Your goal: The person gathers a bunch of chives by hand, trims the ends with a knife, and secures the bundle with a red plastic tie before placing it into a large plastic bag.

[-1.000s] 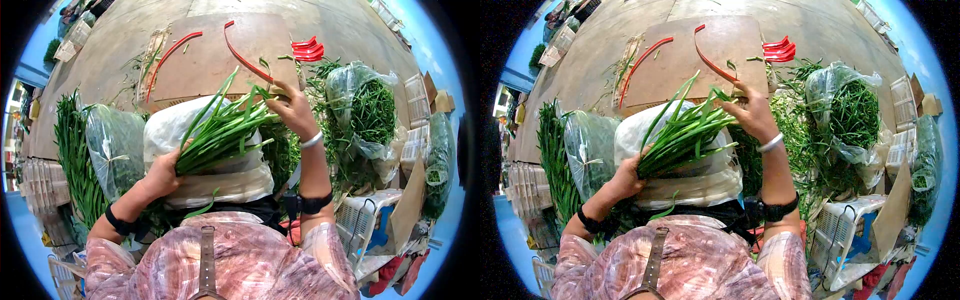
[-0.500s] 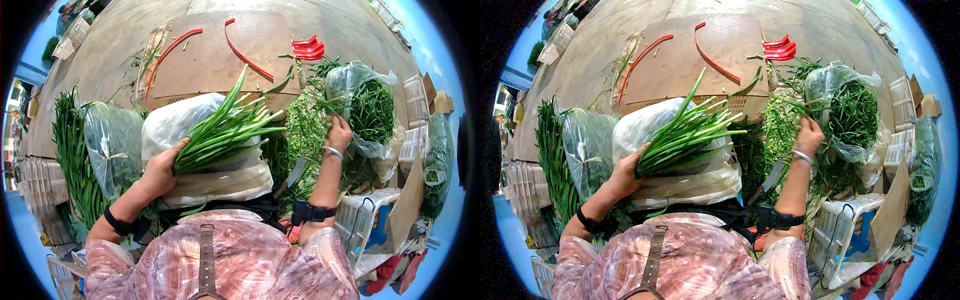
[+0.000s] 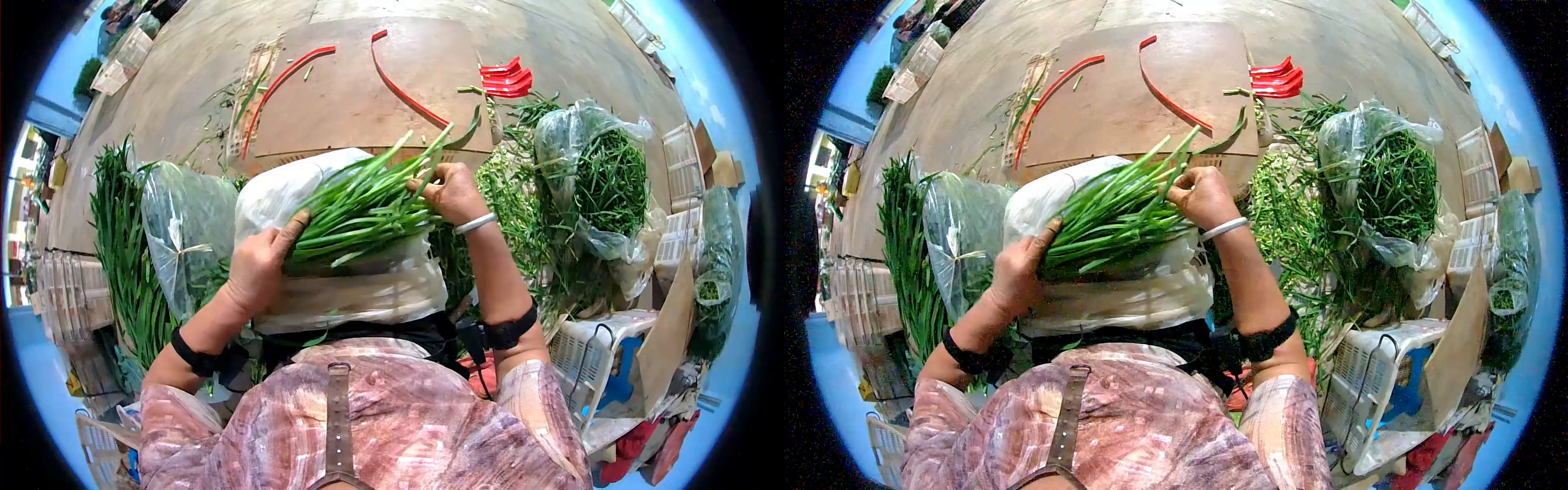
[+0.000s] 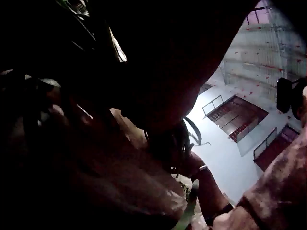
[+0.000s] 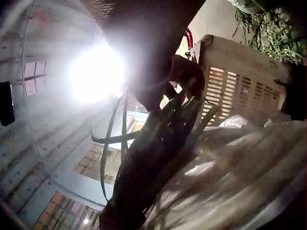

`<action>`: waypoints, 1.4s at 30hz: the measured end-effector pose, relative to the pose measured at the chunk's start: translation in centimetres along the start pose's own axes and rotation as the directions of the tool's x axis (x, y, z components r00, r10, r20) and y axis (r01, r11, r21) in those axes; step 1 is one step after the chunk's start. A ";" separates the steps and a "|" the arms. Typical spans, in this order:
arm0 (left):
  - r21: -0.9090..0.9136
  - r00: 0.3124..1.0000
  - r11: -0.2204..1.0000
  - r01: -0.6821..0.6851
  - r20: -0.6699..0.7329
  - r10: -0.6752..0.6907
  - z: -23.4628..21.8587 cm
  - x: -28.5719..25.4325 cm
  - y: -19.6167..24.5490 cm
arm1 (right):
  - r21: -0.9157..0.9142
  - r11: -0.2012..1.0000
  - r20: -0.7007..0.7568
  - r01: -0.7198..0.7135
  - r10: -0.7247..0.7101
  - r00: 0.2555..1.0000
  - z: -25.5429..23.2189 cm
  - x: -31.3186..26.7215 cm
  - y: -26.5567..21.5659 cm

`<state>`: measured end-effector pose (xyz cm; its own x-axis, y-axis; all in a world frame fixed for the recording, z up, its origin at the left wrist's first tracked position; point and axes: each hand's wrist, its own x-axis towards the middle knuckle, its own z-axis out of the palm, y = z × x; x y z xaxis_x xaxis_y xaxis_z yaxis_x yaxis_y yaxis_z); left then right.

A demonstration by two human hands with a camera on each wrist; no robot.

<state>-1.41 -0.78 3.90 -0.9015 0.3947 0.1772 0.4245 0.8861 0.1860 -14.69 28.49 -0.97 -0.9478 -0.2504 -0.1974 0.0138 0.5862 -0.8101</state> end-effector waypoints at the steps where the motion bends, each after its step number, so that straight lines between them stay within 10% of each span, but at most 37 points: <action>1: 0.000 1.000 1.000 0.009 -0.003 -0.009 -0.7 0.3 -0.1 | 0.226 0.974 -0.021 0.020 -0.016 1.000 0.1 -0.3 0.2; 7: 0.064 0.988 0.998 -0.005 -0.157 0.015 -0.5 1.0 -1.4 | 0.592 0.771 -0.323 0.234 -0.039 0.946 -0.2 -2.9 -1.1; 9: 0.021 0.993 1.000 -0.003 -0.114 0.006 0.5 1.2 -1.9 | -0.393 0.839 -0.509 0.377 -0.540 0.670 -0.2 -2.4 -0.4; 15: -0.032 1.000 0.999 0.024 0.010 -0.024 0.8 0.9 -1.6 | -0.357 0.901 -0.581 0.245 -0.420 0.697 -1.1 -1.5 2.2; 21: -0.088 0.999 0.996 0.033 -0.001 -0.033 1.5 0.4 -2.2 | -0.467 0.744 -0.768 -0.478 -0.073 0.637 -10.9 -2.1 9.9; 24: -0.116 0.999 0.993 0.031 -0.014 -0.033 1.6 0.6 -2.3 | -0.679 0.683 -0.605 -0.269 -0.314 0.731 -11.5 -3.8 7.5; 26: -0.122 0.999 0.991 0.046 0.015 -0.044 1.6 0.9 -2.2 | -0.253 0.943 -0.393 0.215 -0.303 0.868 -8.2 -4.4 0.9; 29: -0.133 0.996 0.989 0.070 0.067 -0.061 1.4 1.1 -2.5 | -0.247 0.688 -0.077 0.682 -0.716 0.694 -1.7 -4.6 -5.0; 34: -0.234 0.992 0.968 0.092 0.106 -0.069 0.4 1.2 -3.0 | -0.010 0.644 -0.221 0.765 -0.748 0.626 0.4 -2.8 -5.3; 37: -0.303 0.990 0.949 0.088 0.128 -0.051 0.0 1.2 -3.1 | 0.593 0.618 -0.420 0.515 -0.308 0.854 -3.2 -3.8 -5.2; 42: -0.329 0.997 0.943 0.038 0.078 -0.013 0.7 1.3 -3.5 | 0.880 0.070 -0.475 0.469 0.125 0.871 -10.3 -2.4 3.8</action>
<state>-4.08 -3.19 2.82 -0.9107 0.4011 0.0985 0.3937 0.7710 0.5005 -15.64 39.27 2.14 -0.9752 0.2209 -0.0115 -0.1635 -0.7548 -0.6353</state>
